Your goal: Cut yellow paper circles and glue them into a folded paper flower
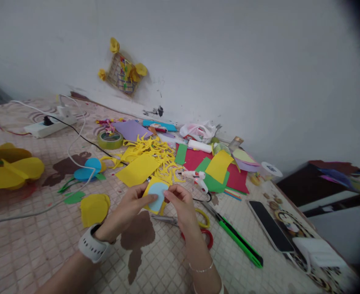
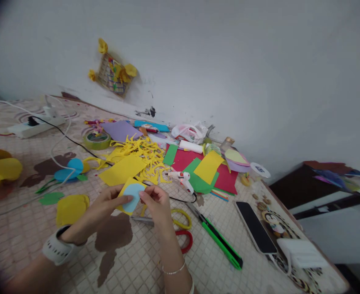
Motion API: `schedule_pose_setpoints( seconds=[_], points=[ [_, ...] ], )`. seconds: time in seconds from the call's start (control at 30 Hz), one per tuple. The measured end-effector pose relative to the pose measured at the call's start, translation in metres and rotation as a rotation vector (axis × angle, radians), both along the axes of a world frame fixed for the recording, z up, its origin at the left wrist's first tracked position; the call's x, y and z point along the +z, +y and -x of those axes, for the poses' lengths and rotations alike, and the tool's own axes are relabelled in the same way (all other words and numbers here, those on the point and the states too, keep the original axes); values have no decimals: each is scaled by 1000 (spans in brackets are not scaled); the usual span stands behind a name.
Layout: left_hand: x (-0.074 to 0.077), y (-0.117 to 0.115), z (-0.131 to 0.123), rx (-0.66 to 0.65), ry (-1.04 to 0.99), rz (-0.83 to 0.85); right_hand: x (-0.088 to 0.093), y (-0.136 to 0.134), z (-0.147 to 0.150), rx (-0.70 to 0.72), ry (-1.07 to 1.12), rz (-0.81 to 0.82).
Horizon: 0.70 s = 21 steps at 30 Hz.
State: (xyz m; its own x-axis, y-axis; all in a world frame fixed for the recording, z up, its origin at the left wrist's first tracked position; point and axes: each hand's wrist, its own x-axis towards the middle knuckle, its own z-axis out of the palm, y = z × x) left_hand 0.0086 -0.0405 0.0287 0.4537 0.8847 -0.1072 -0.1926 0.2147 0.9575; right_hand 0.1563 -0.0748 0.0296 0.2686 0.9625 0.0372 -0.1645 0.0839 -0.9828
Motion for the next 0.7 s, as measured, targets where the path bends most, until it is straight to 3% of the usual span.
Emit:
schedule_pose_setpoints(
  seconds=[0.7],
  points=[
    [0, 0, -1, -10, 14, -4, -2, 2, -2, -44, -30, -23]
  ],
)
